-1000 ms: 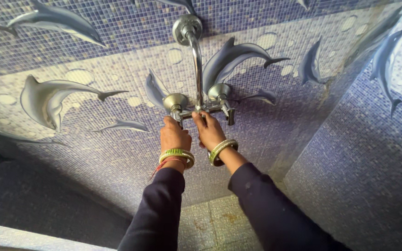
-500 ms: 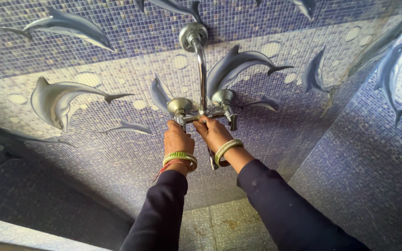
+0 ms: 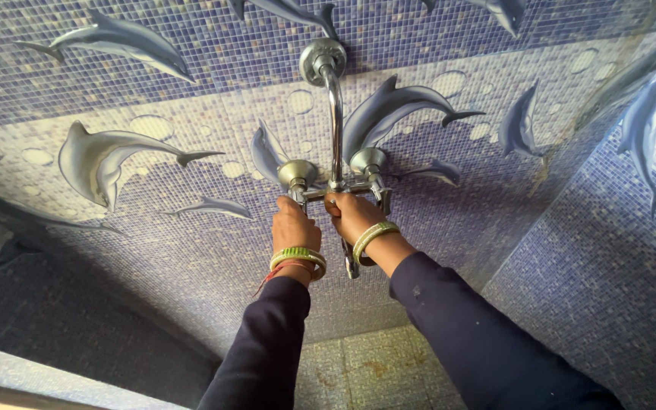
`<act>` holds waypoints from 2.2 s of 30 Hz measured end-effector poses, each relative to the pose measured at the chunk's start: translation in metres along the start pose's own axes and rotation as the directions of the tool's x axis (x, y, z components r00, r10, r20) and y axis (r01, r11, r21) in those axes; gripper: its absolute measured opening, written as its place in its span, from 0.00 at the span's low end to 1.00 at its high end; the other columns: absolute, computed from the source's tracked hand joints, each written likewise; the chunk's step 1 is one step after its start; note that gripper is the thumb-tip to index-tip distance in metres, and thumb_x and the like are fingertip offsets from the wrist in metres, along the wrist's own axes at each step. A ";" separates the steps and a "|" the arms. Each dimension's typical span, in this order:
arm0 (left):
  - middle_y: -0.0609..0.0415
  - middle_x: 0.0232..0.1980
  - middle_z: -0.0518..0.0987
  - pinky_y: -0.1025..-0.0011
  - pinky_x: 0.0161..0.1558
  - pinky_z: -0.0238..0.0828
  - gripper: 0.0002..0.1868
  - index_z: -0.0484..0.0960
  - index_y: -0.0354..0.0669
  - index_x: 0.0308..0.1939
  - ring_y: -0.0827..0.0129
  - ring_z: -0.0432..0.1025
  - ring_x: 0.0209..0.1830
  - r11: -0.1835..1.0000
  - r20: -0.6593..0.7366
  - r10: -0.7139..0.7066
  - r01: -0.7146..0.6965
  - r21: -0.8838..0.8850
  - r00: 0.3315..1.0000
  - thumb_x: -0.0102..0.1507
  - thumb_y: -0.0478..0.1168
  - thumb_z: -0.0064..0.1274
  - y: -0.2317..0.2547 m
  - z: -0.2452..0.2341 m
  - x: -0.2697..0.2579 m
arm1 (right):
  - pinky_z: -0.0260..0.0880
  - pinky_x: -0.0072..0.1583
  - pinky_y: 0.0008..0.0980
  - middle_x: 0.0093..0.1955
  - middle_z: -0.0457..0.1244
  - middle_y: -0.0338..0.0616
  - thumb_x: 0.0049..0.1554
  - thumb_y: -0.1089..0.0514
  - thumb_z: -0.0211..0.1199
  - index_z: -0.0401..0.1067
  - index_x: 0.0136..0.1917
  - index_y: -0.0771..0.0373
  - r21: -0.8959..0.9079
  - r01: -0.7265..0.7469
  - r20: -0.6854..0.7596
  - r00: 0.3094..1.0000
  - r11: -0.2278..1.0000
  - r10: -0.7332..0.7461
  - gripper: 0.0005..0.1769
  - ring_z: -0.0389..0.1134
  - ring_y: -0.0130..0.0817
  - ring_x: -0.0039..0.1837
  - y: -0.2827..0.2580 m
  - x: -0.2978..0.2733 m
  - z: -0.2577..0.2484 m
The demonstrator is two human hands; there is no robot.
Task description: The person adjusts the shower faucet, fills a bucket with water, and then uses a sponge to scrub the shower wall tiles. They also handle a plastic container and a metal cup during the process.
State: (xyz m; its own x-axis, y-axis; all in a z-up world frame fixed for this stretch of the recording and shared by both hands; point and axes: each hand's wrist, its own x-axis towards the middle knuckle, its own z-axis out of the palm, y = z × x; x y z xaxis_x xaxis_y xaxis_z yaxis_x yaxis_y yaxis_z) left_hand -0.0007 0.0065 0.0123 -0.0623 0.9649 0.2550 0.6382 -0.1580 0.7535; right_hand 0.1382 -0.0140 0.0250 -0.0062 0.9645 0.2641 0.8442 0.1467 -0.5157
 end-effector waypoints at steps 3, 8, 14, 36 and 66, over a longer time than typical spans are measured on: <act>0.30 0.42 0.81 0.50 0.46 0.76 0.21 0.66 0.30 0.47 0.37 0.78 0.45 1.000 -0.003 -0.003 0.003 0.014 1.000 0.57 0.30 0.62 0.001 0.000 -0.001 | 0.67 0.45 0.52 0.36 0.67 0.53 0.57 0.62 0.57 0.65 0.42 0.58 -0.073 -0.059 0.010 0.998 0.996 0.060 0.02 0.71 0.54 0.43 -0.012 -0.007 -0.009; 0.28 0.42 0.81 0.51 0.46 0.76 0.21 0.65 0.29 0.48 0.37 0.78 0.45 0.999 0.016 0.002 -0.003 0.040 1.000 0.58 0.30 0.61 0.002 -0.001 0.000 | 0.70 0.51 0.51 0.43 0.71 0.52 0.58 0.62 0.56 0.74 0.48 0.55 -0.229 -0.017 -0.003 1.000 0.973 0.017 0.07 0.73 0.53 0.49 -0.025 -0.009 -0.015; 0.27 0.42 0.80 0.51 0.45 0.77 0.21 0.65 0.27 0.48 0.36 0.78 0.45 0.999 0.027 -0.004 0.003 0.048 1.000 0.58 0.29 0.60 0.001 -0.001 0.000 | 0.74 0.55 0.48 0.51 0.70 0.55 0.63 0.60 0.52 0.78 0.55 0.57 -0.357 -0.042 0.028 0.998 0.933 0.055 0.14 0.74 0.51 0.52 -0.028 -0.001 -0.009; 0.24 0.39 0.79 0.46 0.42 0.75 0.19 0.66 0.29 0.46 0.31 0.76 0.40 0.996 -0.035 0.082 -0.084 -0.035 0.996 0.64 0.39 0.56 -0.007 0.001 -0.003 | 0.77 0.45 0.49 0.45 0.67 0.62 0.66 0.58 0.49 0.56 0.74 0.58 -0.363 -0.086 0.112 0.985 0.928 0.135 0.23 0.75 0.54 0.44 -0.033 -0.016 -0.008; 0.29 0.36 0.82 0.53 0.34 0.84 0.35 0.70 0.18 0.45 0.43 0.80 0.29 -0.016 0.349 -0.407 0.375 -0.927 0.844 0.73 0.55 0.27 -0.021 0.043 0.009 | 0.74 0.41 0.47 0.42 0.67 0.62 0.61 0.41 0.60 0.73 0.51 0.69 -0.377 -0.081 -0.332 0.942 0.923 -0.053 0.25 0.73 0.55 0.41 -0.036 -0.028 0.004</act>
State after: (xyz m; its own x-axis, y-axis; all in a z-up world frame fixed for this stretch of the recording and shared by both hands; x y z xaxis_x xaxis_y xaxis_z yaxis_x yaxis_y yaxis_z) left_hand 0.0186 0.0275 -0.0269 -0.0446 0.9522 -0.3023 -0.7448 0.1700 0.6452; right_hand 0.1061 -0.0451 0.0329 0.1274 0.8274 0.5470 0.9814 -0.0254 -0.1902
